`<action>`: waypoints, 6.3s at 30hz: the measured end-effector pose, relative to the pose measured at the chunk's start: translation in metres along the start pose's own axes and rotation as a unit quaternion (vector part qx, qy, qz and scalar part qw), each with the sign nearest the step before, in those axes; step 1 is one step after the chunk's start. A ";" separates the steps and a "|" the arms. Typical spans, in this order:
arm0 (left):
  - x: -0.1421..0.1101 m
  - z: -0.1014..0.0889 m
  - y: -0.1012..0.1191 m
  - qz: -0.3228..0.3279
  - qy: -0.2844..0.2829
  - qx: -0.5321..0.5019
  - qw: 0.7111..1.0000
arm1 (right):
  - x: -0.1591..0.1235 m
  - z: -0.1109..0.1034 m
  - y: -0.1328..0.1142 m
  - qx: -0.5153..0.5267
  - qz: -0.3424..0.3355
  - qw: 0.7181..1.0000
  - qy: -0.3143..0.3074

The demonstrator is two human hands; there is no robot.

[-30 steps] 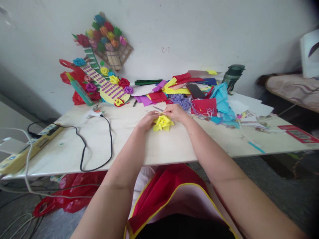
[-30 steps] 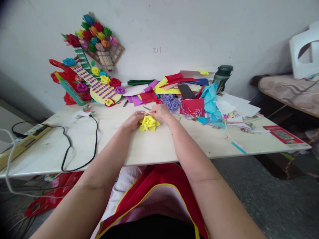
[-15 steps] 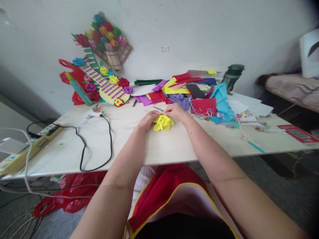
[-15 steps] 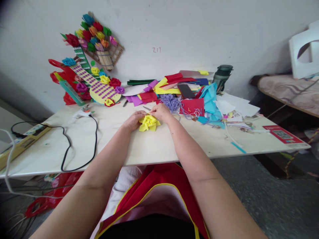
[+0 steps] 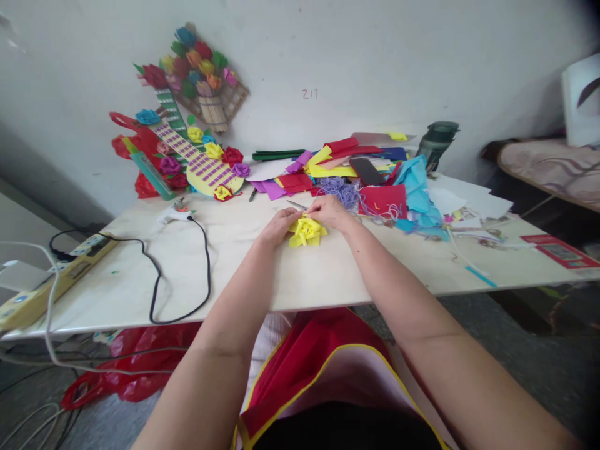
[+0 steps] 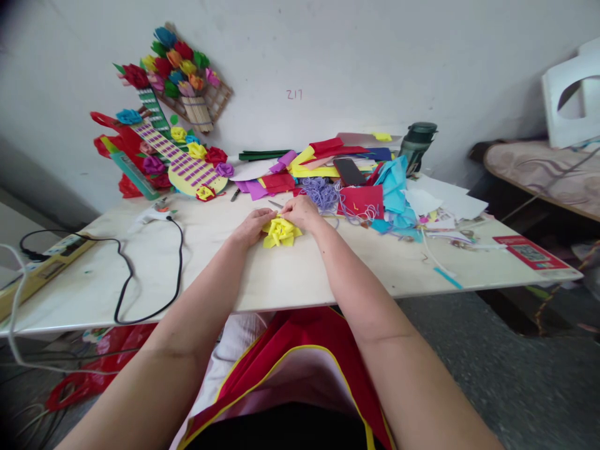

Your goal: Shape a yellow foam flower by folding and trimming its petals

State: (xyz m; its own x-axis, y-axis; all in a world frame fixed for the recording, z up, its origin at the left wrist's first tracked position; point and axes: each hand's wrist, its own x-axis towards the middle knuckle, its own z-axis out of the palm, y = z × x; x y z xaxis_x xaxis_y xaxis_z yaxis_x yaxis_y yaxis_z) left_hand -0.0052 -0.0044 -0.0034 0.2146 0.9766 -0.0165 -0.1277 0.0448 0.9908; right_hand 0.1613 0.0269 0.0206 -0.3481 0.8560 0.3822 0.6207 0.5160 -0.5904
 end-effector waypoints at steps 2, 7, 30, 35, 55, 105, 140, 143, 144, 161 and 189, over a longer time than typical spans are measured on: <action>-0.001 0.001 0.001 -0.001 0.009 0.010 1.000 | 0.000 0.001 0.000 0.004 0.004 1.000 -0.004; -0.003 0.002 0.003 -0.001 0.027 0.031 0.999 | -0.001 0.000 -0.001 0.021 0.012 1.000 -0.020; -0.002 -0.003 0.003 0.010 0.018 0.043 0.999 | -0.001 -0.012 0.004 -0.004 -0.070 0.993 -0.096; -0.002 -0.003 0.003 0.006 0.015 0.029 0.999 | 0.000 -0.010 0.006 0.008 -0.106 0.992 -0.065; -0.002 -0.004 0.005 -0.015 0.020 -0.017 1.000 | -0.002 -0.007 0.006 -0.013 -0.126 0.992 0.011; 0.002 -0.008 0.003 -0.001 0.019 0.016 1.000 | 0.006 -0.010 0.022 0.049 -0.170 0.984 -0.026; -0.002 -0.005 0.004 0.022 0.006 0.051 0.998 | 0.000 -0.015 0.015 0.076 -0.155 0.984 -0.043; -0.004 -0.005 0.005 0.017 0.005 0.042 0.999 | 0.000 -0.014 0.014 0.075 -0.160 0.983 -0.042; -0.004 -0.004 0.006 0.014 0.004 0.039 0.999 | 0.000 -0.014 0.014 0.075 -0.161 0.983 -0.042; -0.003 -0.001 0.007 0.032 0.022 0.033 0.999 | 0.005 -0.007 0.021 0.059 -0.135 0.989 0.014; -0.002 0.002 0.007 0.097 0.061 0.074 0.991 | 0.004 -0.006 0.018 0.011 -0.128 0.991 0.029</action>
State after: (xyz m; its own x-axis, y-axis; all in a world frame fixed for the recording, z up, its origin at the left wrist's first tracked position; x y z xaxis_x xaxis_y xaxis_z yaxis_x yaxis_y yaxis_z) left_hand -0.0050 -0.0068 0.0034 0.0796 0.9824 0.1691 -0.0097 -0.1689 0.9856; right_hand 0.1748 0.0394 0.0159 -0.4515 0.6939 0.5609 0.5013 0.7173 -0.4839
